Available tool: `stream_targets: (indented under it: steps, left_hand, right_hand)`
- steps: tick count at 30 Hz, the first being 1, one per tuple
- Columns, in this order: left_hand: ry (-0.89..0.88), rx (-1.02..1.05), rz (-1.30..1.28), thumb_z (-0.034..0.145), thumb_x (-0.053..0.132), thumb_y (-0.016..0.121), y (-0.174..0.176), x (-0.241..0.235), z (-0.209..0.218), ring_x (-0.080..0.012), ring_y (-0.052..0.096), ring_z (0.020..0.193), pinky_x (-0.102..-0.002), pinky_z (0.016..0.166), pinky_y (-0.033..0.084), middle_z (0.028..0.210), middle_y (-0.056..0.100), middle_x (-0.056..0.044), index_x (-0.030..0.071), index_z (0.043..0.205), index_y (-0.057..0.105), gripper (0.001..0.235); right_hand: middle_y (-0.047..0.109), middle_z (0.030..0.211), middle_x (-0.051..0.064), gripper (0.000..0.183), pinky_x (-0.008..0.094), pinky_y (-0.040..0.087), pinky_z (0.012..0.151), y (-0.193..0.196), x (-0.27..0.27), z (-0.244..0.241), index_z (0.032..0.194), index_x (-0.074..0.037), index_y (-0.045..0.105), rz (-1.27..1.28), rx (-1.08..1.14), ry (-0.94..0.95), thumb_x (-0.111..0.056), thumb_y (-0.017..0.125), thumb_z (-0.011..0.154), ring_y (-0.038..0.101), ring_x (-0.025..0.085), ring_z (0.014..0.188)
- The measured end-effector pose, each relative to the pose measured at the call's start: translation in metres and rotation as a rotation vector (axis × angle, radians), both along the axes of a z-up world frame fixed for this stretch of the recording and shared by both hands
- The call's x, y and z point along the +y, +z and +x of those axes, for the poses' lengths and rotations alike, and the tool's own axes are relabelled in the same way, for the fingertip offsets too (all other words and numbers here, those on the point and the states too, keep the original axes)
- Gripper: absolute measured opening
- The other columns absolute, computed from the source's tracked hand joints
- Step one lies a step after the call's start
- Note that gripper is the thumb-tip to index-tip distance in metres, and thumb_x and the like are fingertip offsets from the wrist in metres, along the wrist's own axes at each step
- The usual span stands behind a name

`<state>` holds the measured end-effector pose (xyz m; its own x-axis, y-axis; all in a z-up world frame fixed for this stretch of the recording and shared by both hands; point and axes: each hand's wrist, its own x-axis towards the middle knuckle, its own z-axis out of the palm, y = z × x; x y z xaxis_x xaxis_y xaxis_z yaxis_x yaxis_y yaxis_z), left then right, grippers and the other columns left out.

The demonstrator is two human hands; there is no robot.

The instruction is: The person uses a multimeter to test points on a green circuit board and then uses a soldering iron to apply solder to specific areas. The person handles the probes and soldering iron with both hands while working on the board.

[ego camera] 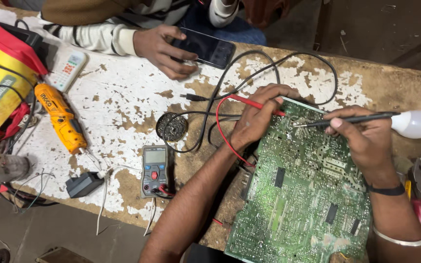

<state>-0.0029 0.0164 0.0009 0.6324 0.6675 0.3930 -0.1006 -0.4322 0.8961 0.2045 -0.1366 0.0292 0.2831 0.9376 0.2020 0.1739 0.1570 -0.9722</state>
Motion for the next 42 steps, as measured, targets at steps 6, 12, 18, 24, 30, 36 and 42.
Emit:
stream_targets:
  steps: [6,12,18,24,30,36,42]
  left_hand:
    - [0.051,-0.026,0.131,0.094,0.022,0.037,-0.002,0.000,-0.001,-0.0307,0.052,0.141,-0.048,0.120,0.044,0.143,0.057,-0.016,0.010,0.133,0.064,0.049]
    - [-0.006,0.022,-0.004,0.088,0.018,0.036,0.003,-0.001,-0.001,-0.0314,0.051,0.142,-0.048,0.124,0.044,0.148,0.052,-0.016,0.010,0.129,0.066,0.051]
    - [0.014,0.060,0.029,0.088,0.018,0.040,0.006,-0.003,-0.001,-0.0322,0.051,0.141,-0.048,0.124,0.042,0.146,0.052,-0.017,0.008,0.130,0.064,0.049]
    - [-0.033,0.046,0.080,0.092,0.014,0.043,0.007,-0.004,-0.007,-0.0307,0.054,0.139,-0.047,0.119,0.046,0.140,0.059,-0.017,0.005,0.124,0.068,0.041]
    - [-0.038,0.026,0.077,0.095,0.014,0.041,0.005,-0.002,-0.001,-0.0274,0.067,0.121,-0.042,0.111,0.054,0.124,0.069,-0.015,0.003,0.117,0.068,0.036]
    - [-0.019,0.035,0.058,0.098,0.015,0.040,-0.004,0.000,0.000,-0.0258,0.067,0.116,-0.040,0.106,0.054,0.120,0.069,-0.016,0.002,0.116,0.067,0.035]
    - [-0.030,-0.087,0.155,0.094,0.015,0.047,0.004,-0.005,-0.001,-0.0295,0.067,0.116,-0.042,0.106,0.051,0.117,0.071,-0.016,0.001,0.114,0.067,0.032]
  right_hand:
    - [0.073,0.092,0.014,0.013,0.026,0.059,0.077,-0.015,-0.003,0.009,0.110,0.005,0.073,0.021,-0.020,-0.042,-0.005,0.069,0.104,0.070,0.014,0.078]
    - [0.073,0.093,0.014,0.015,0.024,0.059,0.070,-0.021,0.002,0.014,0.105,0.006,0.072,0.164,0.034,-0.021,-0.009,0.071,0.107,0.070,0.014,0.076]
    - [0.071,0.092,0.014,0.017,0.024,0.059,0.069,-0.019,0.001,0.014,0.105,0.008,0.071,0.170,0.004,-0.004,-0.009,0.070,0.108,0.069,0.014,0.076]
    - [0.071,0.092,0.014,0.016,0.024,0.059,0.070,-0.014,-0.007,0.012,0.107,0.008,0.069,0.159,0.080,-0.007,-0.008,0.071,0.109,0.070,0.014,0.077]
    - [0.072,0.091,0.013,0.014,0.023,0.059,0.072,-0.012,-0.011,0.012,0.106,0.006,0.071,0.120,-0.035,-0.007,-0.008,0.070,0.109,0.070,0.013,0.077]
    - [0.074,0.093,0.010,0.011,0.022,0.059,0.064,-0.021,-0.006,0.017,0.107,-0.002,0.074,0.115,-0.166,0.018,-0.013,0.070,0.107,0.072,0.012,0.073]
    - [0.073,0.091,0.016,0.017,0.027,0.056,0.077,-0.021,-0.012,0.015,0.109,0.004,0.074,0.064,-0.109,-0.016,-0.012,0.072,0.105,0.069,0.017,0.078]
